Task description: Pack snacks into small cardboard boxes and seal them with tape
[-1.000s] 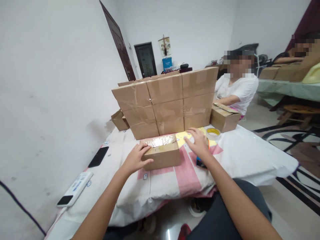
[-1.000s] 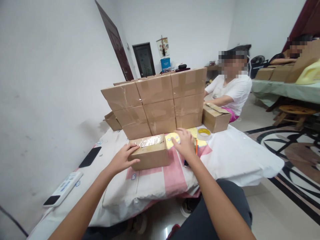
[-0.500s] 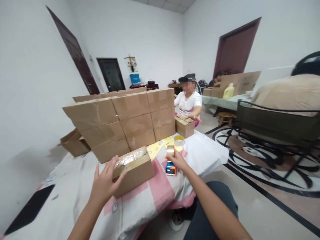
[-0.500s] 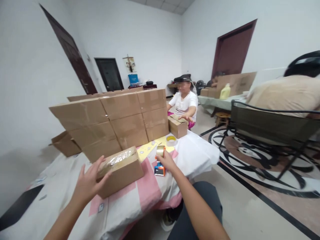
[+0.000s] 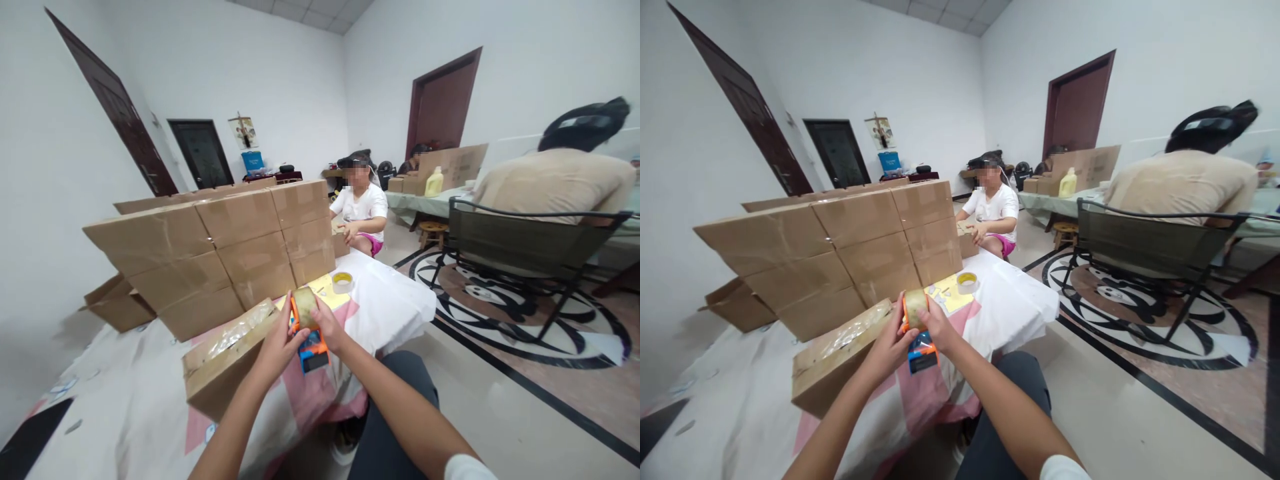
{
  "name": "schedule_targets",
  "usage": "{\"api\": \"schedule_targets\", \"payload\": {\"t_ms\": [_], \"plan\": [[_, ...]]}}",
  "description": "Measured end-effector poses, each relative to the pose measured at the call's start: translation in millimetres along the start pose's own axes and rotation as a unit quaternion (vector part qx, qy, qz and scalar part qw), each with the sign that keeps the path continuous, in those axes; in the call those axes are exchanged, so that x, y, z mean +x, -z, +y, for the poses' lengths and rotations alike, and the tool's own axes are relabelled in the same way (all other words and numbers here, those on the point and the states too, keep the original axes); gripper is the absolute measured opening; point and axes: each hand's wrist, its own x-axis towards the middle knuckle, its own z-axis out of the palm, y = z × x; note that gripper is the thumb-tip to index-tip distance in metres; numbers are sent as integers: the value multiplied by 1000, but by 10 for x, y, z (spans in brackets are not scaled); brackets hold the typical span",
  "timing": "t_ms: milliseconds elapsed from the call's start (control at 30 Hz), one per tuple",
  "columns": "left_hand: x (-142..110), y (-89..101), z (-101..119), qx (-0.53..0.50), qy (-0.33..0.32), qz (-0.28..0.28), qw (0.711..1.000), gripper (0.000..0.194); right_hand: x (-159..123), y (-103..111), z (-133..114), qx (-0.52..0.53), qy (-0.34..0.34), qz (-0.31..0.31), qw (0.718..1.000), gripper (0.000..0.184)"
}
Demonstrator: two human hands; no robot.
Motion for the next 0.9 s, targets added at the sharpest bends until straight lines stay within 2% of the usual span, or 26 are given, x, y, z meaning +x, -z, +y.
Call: {"api": "schedule_targets", "payload": {"t_ms": [100, 167, 233, 333, 433, 533, 667, 733, 900], "plan": [[-89, -61, 75, 40, 34, 48, 997, 73, 5, 39, 43, -13, 27, 62, 998, 54], [-168, -181, 120, 60, 44, 111, 991, 57, 0, 64, 82, -25, 42, 104, 993, 54], [-232, -332, 146, 66, 49, 155, 984, 41, -8, 89, 120, -45, 49, 118, 991, 56], [-257, -500, 210, 3, 97, 196, 976, 46, 3, 138, 186, -85, 50, 122, 988, 59], [-227, -528, 374, -75, 150, 220, 961, 56, 54, 209, 238, -118, 57, 159, 979, 57], [-227, -516, 591, -76, 163, 224, 958, 56, 129, 310, 220, -124, 66, 198, 970, 52], [-330, -607, 753, -157, 164, 171, 959, 51, 225, 455, 127, -69, 36, 346, 935, 46], [-398, -677, 735, -197, 182, 145, 952, 52, 259, 492, 100, -47, 21, 393, 918, 46], [-516, -731, 512, -192, 199, 123, 953, 53, 275, 405, 121, 13, -10, 408, 913, 46]]}}
